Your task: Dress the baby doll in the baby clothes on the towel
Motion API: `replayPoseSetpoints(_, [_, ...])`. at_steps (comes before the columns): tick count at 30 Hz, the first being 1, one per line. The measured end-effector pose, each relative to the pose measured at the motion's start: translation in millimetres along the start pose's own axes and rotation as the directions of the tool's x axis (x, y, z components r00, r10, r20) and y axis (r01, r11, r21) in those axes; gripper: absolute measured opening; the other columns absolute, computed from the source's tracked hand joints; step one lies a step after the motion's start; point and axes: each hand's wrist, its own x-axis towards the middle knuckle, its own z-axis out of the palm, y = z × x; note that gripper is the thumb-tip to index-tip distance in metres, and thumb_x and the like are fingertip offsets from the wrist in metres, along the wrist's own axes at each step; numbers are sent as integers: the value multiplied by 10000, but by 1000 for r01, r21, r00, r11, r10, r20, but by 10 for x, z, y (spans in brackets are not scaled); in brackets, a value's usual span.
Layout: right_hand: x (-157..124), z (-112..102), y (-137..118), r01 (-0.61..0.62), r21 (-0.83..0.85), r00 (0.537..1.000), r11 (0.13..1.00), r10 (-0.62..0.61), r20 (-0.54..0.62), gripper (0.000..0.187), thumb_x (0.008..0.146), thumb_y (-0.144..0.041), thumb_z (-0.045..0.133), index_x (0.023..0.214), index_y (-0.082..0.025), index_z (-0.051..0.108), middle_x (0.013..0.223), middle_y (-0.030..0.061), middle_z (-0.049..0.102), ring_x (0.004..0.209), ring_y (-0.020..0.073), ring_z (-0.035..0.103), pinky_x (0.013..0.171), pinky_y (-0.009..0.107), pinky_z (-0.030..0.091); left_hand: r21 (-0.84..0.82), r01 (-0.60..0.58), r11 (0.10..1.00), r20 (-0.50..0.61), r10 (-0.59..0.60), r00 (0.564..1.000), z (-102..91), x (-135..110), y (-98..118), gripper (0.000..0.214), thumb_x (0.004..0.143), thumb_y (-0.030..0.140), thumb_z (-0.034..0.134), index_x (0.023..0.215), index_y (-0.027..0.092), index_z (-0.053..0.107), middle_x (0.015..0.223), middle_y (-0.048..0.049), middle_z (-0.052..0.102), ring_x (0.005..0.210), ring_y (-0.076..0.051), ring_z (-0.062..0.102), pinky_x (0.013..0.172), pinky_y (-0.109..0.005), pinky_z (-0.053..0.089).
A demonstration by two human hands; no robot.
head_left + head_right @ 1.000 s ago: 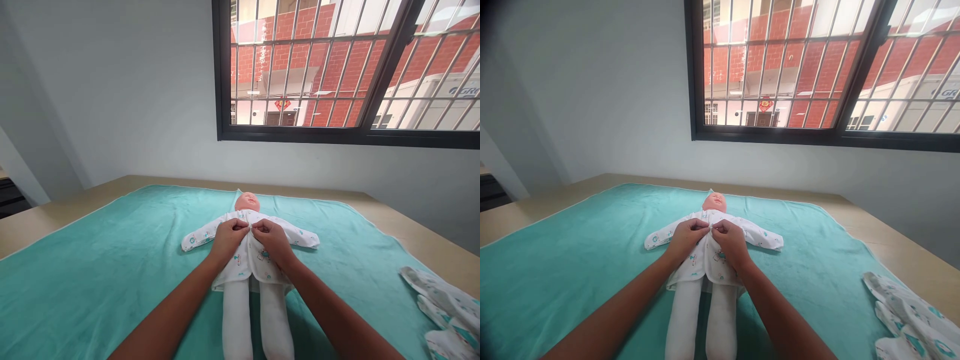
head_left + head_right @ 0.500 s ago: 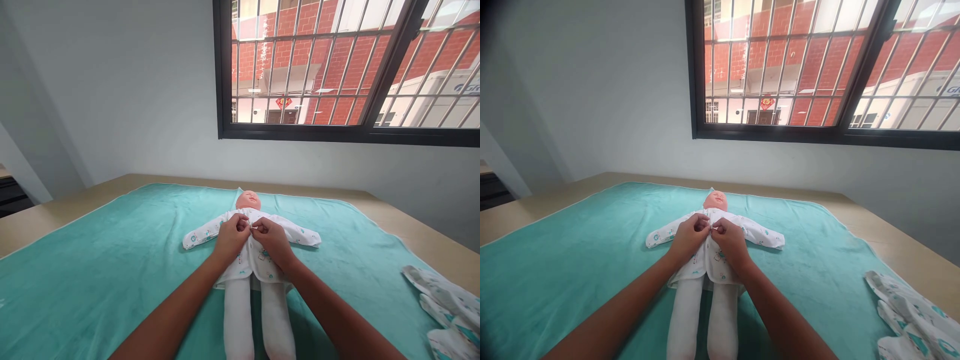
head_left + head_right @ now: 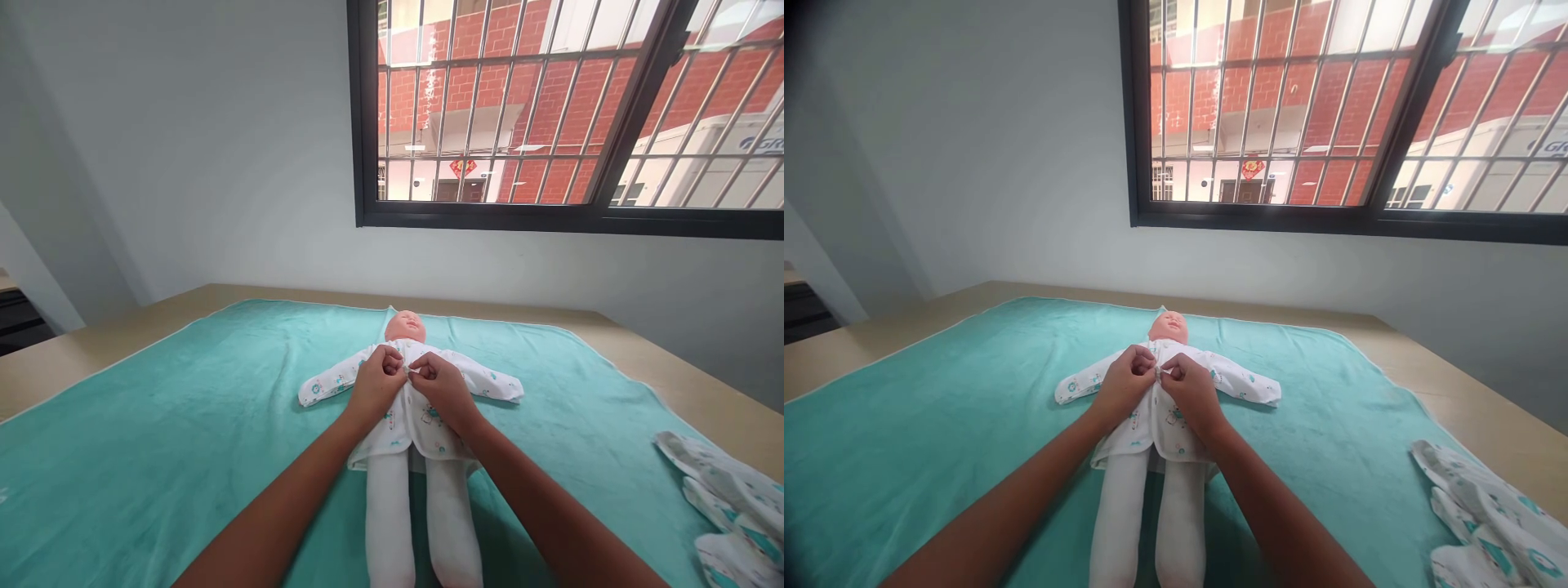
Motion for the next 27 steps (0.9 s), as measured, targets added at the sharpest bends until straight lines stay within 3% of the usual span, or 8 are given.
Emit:
replayPoseSetpoints(6, [-18, -1, -20, 10, -10, 1000, 1000, -10, -15, 105, 776, -303, 590, 835, -221, 618, 599, -65, 496, 584, 119, 447, 556, 233, 330, -143, 33, 989, 23, -30, 999, -27, 22, -13, 157, 728, 151, 588, 878, 196, 577, 770, 22, 618, 716, -116, 582, 665, -221, 431])
replayPoseSetpoints(19, [15, -27, -19, -4, 45, 999, 999, 3, 33, 152, 781, -330, 595, 885, -223, 626, 577, -76, 449, 566, 114, 421, 551, 231, 332, -441, 229, 867, 120, -196, 973, -62, 25, 2, 273, 701, 193, 662, 945, 189, 541, 721, 51, 577, 539, -56, 454, 486, -172, 319])
replayPoseSetpoints(27, [13, -47, -25, -31, 134, 997, 991, 22, 73, 176, 803, -360, 566, 853, -215, 651, 606, -57, 469, 568, 114, 413, 523, 229, 319, -363, 148, 920, 110, -115, 987, -62, 7, 12, 233, 735, 210, 652, 937, 194, 536, 680, 63, 547, 563, -67, 460, 530, -181, 338])
